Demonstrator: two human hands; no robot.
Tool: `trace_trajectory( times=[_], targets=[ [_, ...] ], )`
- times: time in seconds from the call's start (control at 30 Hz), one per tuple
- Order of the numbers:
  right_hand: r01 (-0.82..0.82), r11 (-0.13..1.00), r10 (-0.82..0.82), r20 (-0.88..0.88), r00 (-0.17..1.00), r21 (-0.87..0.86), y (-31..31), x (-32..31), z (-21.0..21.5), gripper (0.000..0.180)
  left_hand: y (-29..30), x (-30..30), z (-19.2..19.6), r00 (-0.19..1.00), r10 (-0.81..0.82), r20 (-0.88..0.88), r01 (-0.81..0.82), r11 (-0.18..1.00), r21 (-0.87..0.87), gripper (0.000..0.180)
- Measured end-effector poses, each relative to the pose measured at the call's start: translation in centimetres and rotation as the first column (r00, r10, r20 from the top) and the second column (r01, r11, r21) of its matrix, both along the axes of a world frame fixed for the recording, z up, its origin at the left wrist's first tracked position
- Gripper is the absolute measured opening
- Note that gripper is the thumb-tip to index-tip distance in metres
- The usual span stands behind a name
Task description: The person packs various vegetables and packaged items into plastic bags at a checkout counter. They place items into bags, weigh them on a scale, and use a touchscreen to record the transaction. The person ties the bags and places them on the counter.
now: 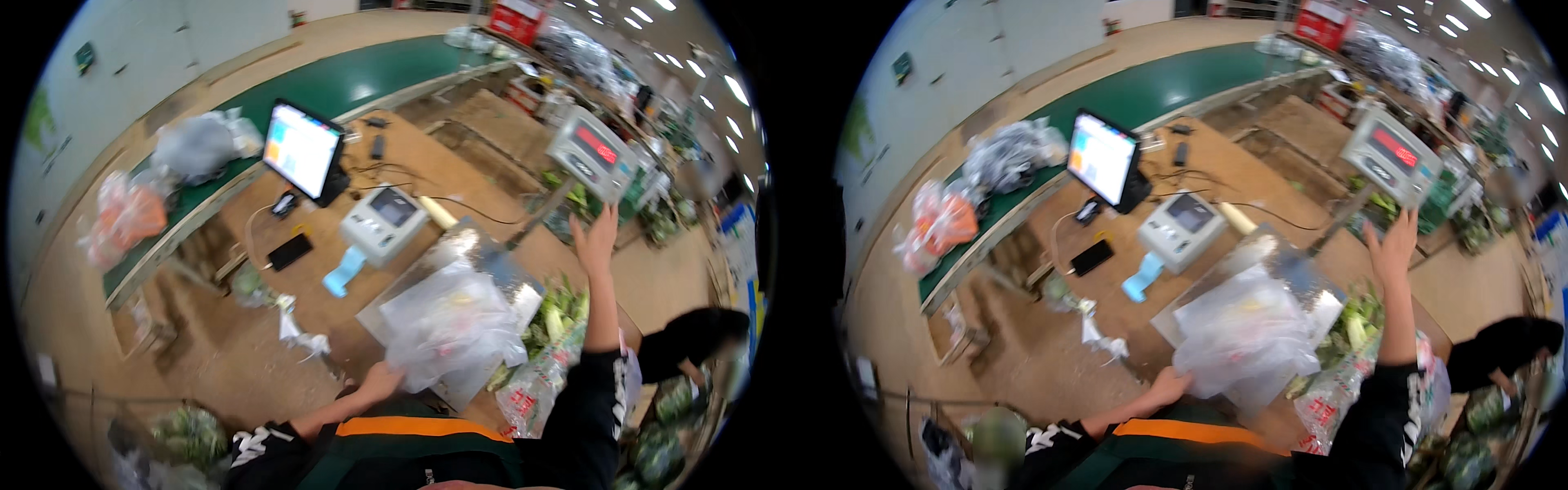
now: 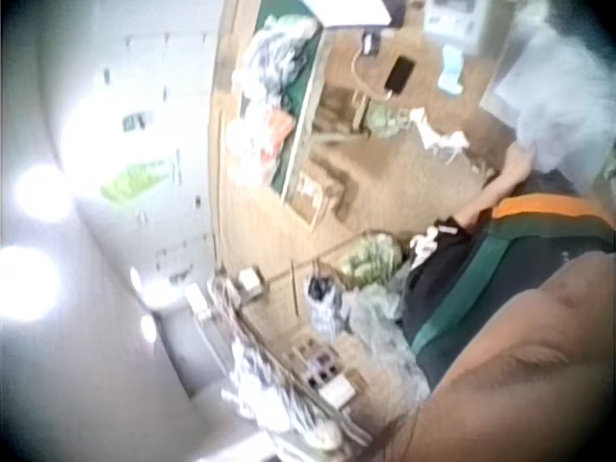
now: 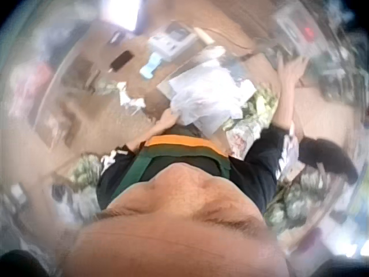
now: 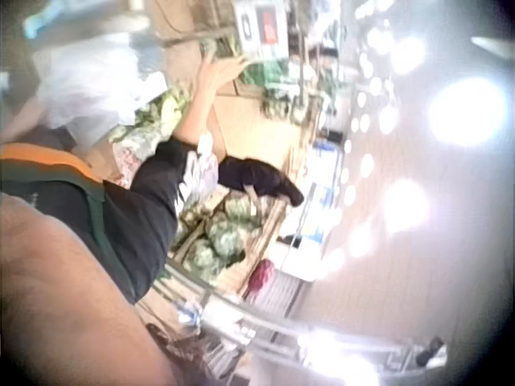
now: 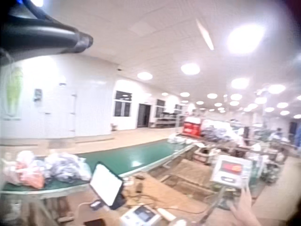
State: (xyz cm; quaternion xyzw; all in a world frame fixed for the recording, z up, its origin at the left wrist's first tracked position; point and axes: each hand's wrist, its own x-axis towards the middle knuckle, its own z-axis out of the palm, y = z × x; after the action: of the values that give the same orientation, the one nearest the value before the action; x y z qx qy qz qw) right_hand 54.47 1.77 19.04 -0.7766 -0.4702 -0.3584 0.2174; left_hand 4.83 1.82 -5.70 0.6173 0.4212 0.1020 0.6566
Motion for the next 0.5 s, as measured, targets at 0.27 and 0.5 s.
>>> trace_trajectory(
  times=[0.27,0.5],
  targets=[
    [-0.139,0.863,-0.239,-0.634,0.735,-0.486,-17.8,-11.7,-17.6,0.086,-1.6,1.6,3.0,0.906,-0.255,0.338,0.181,0.955,0.235,0.030],
    [0.248,0.732,0.587,-0.402,-0.703,0.634,-16.5,-11.9,-14.1,0.027,2.0,4.0,8.0,0.859,-0.118,0.498,0.114,0.993,0.040,0.023]
  ],
)
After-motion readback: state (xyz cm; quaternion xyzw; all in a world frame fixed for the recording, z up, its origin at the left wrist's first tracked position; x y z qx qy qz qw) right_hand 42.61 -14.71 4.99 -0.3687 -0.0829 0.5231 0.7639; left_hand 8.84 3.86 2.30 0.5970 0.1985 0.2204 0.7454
